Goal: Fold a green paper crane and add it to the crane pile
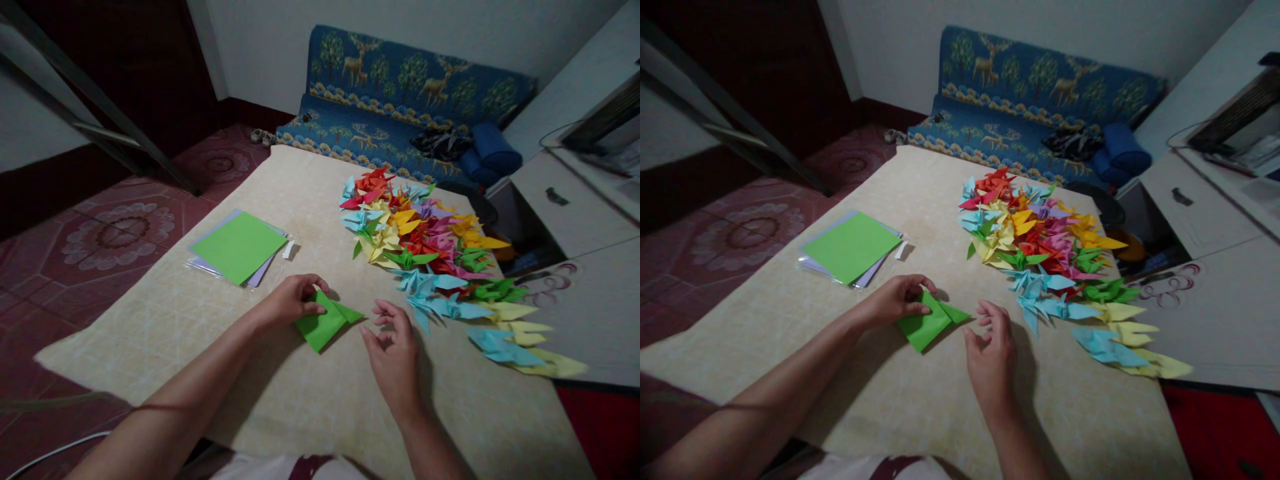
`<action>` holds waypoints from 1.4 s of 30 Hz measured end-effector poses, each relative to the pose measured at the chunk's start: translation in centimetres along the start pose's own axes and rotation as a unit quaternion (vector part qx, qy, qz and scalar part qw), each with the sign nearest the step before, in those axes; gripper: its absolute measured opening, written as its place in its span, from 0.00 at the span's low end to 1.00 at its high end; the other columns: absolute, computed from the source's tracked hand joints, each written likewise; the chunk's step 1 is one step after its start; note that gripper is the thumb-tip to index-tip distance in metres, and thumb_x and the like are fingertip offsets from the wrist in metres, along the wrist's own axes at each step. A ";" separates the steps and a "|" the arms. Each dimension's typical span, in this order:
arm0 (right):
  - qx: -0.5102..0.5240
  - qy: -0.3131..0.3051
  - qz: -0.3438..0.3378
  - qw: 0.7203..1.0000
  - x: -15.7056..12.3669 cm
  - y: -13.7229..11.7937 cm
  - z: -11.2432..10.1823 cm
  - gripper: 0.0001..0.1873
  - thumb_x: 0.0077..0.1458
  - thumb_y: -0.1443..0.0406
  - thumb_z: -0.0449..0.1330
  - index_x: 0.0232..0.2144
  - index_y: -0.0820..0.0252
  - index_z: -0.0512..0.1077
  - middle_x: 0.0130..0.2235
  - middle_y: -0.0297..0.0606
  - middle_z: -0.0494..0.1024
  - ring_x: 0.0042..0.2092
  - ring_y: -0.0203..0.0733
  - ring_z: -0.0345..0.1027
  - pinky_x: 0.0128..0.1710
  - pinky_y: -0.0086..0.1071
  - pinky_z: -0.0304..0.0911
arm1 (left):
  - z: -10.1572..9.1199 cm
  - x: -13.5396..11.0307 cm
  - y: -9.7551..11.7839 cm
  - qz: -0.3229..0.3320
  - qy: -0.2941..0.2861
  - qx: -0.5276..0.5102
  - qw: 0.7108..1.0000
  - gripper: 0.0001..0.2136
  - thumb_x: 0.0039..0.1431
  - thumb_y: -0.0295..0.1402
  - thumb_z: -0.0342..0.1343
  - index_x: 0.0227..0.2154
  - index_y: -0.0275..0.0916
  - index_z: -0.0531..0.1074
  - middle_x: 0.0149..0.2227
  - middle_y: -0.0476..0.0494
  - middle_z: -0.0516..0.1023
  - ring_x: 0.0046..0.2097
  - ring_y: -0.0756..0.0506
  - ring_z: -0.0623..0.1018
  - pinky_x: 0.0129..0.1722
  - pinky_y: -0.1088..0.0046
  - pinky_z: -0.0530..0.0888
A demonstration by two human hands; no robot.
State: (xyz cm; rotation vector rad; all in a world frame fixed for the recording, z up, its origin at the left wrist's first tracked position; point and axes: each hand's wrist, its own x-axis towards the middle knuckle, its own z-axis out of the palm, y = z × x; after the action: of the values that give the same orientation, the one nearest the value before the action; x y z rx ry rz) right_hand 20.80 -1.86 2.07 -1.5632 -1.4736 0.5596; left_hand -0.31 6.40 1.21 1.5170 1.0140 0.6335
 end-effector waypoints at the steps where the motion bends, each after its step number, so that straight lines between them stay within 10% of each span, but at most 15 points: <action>1: -0.040 -0.028 -0.057 0.997 0.1 0.0 -0.3 0.19 0.50 0.70 0.61 0.46 0.54 0.69 0.46 0.43 0.73 0.45 0.47 0.68 0.37 0.38 0.70 | -0.1 0.1 0.1 0.020 -0.001 0.055 0.998 0.15 0.49 0.31 0.62 0.42 0.37 0.72 0.25 0.52 0.73 0.25 0.51 0.70 0.25 0.77 0.64; 6: -0.126 -0.195 -0.179 0.956 0.7 0.2 0.1 0.23 0.49 0.75 0.61 0.47 0.49 0.72 0.49 0.39 0.73 0.52 0.49 0.65 0.52 0.47 0.63 | 0.7 -0.7 0.5 0.164 0.120 0.309 0.929 0.19 0.47 0.28 0.64 0.45 0.42 0.75 0.46 0.39 0.75 0.46 0.39 0.72 0.45 0.61 0.69; 10: -0.126 -0.207 -0.172 0.955 1.0 1.0 0.7 0.23 0.51 0.73 0.61 0.49 0.48 0.71 0.47 0.38 0.74 0.50 0.48 0.67 0.51 0.45 0.64 | 2.0 -3.5 0.1 0.204 0.133 0.315 0.917 0.06 0.58 0.28 0.55 0.34 0.39 0.77 0.38 0.39 0.77 0.40 0.43 0.73 0.42 0.63 0.71; 15: -0.113 -0.208 -0.144 0.961 1.4 1.3 0.9 0.20 0.51 0.72 0.63 0.46 0.50 0.72 0.46 0.37 0.74 0.49 0.46 0.68 0.50 0.42 0.65 | 3.9 -6.8 -0.1 0.176 0.156 0.315 0.920 0.19 0.50 0.44 0.64 0.40 0.36 0.75 0.41 0.35 0.76 0.42 0.39 0.74 0.41 0.59 0.72; 22: -0.090 -0.195 -0.116 0.970 1.4 1.4 0.9 0.15 0.52 0.69 0.64 0.42 0.50 0.74 0.44 0.35 0.75 0.47 0.44 0.69 0.48 0.38 0.66 | 5.2 -7.5 -0.3 0.146 0.194 0.353 0.904 0.06 0.60 0.33 0.56 0.35 0.39 0.76 0.41 0.39 0.78 0.43 0.41 0.74 0.42 0.62 0.73; 42: -0.094 -0.218 -0.062 0.970 1.9 0.6 1.0 0.25 0.49 0.76 0.57 0.47 0.46 0.72 0.43 0.30 0.76 0.40 0.39 0.69 0.44 0.34 0.65 | 6.5 -7.1 0.8 0.094 0.226 0.420 0.874 0.19 0.53 0.30 0.57 0.49 0.40 0.69 0.51 0.40 0.74 0.48 0.38 0.73 0.43 0.60 0.75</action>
State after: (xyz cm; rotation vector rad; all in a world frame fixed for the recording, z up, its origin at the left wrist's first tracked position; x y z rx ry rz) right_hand 20.66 0.33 1.58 -1.5392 -1.9899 0.7414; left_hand 1.91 -3.02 1.62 2.3118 1.6474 0.7491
